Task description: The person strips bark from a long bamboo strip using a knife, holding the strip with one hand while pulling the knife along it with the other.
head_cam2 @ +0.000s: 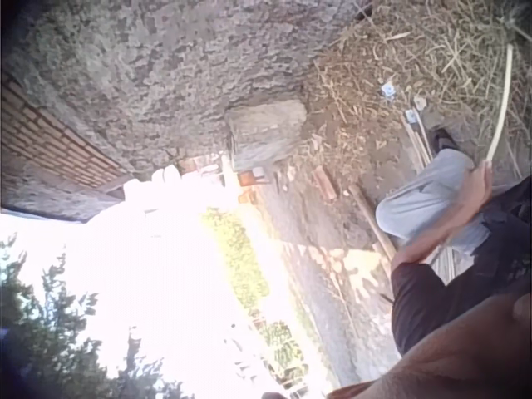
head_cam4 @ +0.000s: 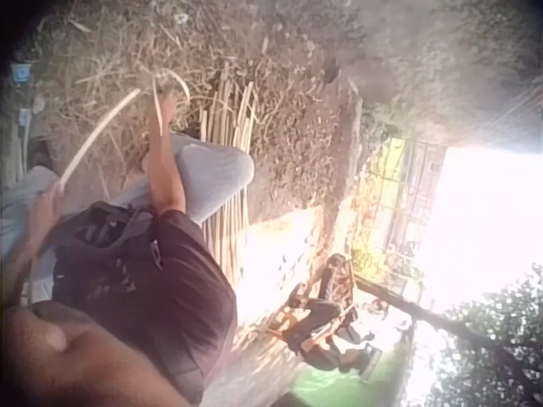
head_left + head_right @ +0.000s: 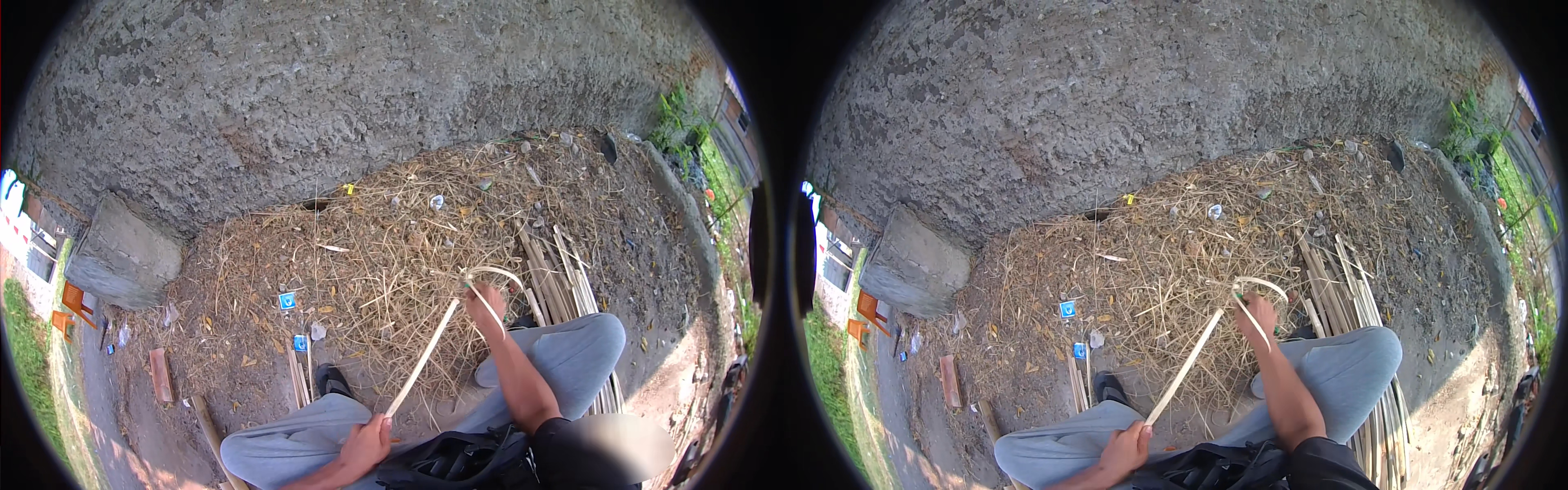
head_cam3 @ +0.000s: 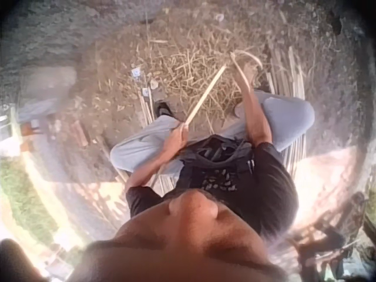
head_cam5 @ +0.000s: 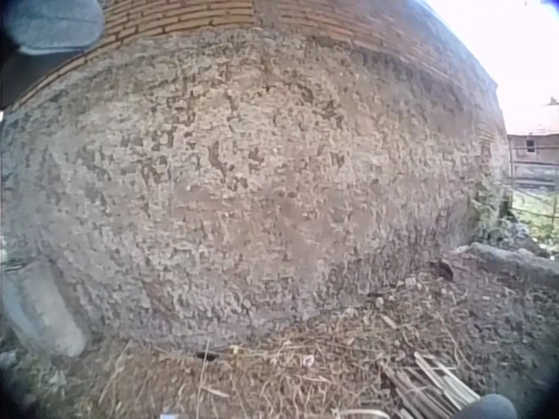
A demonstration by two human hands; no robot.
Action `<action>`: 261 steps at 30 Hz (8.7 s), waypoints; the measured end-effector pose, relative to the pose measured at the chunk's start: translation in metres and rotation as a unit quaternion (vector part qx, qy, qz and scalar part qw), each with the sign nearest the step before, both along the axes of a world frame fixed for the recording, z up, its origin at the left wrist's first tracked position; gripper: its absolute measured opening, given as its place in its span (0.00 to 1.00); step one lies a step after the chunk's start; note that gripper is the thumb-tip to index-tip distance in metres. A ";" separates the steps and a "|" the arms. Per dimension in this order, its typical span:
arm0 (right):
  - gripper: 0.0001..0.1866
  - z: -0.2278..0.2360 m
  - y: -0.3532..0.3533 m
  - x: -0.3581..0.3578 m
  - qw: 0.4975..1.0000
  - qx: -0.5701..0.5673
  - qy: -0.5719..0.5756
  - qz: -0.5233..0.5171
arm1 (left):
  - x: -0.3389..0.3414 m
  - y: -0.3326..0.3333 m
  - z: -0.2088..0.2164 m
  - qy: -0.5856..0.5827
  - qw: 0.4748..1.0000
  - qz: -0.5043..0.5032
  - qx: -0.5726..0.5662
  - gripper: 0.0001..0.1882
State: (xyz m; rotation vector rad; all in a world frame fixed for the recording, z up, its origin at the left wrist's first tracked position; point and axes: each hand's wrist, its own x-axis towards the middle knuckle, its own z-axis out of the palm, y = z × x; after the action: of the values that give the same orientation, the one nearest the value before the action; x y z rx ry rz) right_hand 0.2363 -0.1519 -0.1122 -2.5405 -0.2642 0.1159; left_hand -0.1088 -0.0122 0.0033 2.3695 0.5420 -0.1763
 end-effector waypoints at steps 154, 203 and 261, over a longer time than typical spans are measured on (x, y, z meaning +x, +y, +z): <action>0.22 0.225 0.014 -0.005 0.678 0.668 0.288 -0.105 | 0.140 0.113 0.141 -0.286 0.932 0.051 0.217 0.14; 0.08 0.171 0.045 -0.109 0.875 0.207 -0.188 0.396 | 0.088 0.065 0.067 -0.024 0.660 0.232 -0.715 0.12; 0.12 0.151 0.038 -0.088 0.913 0.312 -0.057 0.255 | 0.074 0.044 0.033 -0.110 0.929 0.177 -0.306 0.12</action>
State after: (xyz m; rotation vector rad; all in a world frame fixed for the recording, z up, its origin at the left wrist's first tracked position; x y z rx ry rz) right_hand 0.1482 -0.1136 0.0386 -1.7957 -0.8619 0.0675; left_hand -0.0349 0.0319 0.0368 1.6291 0.6790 0.0789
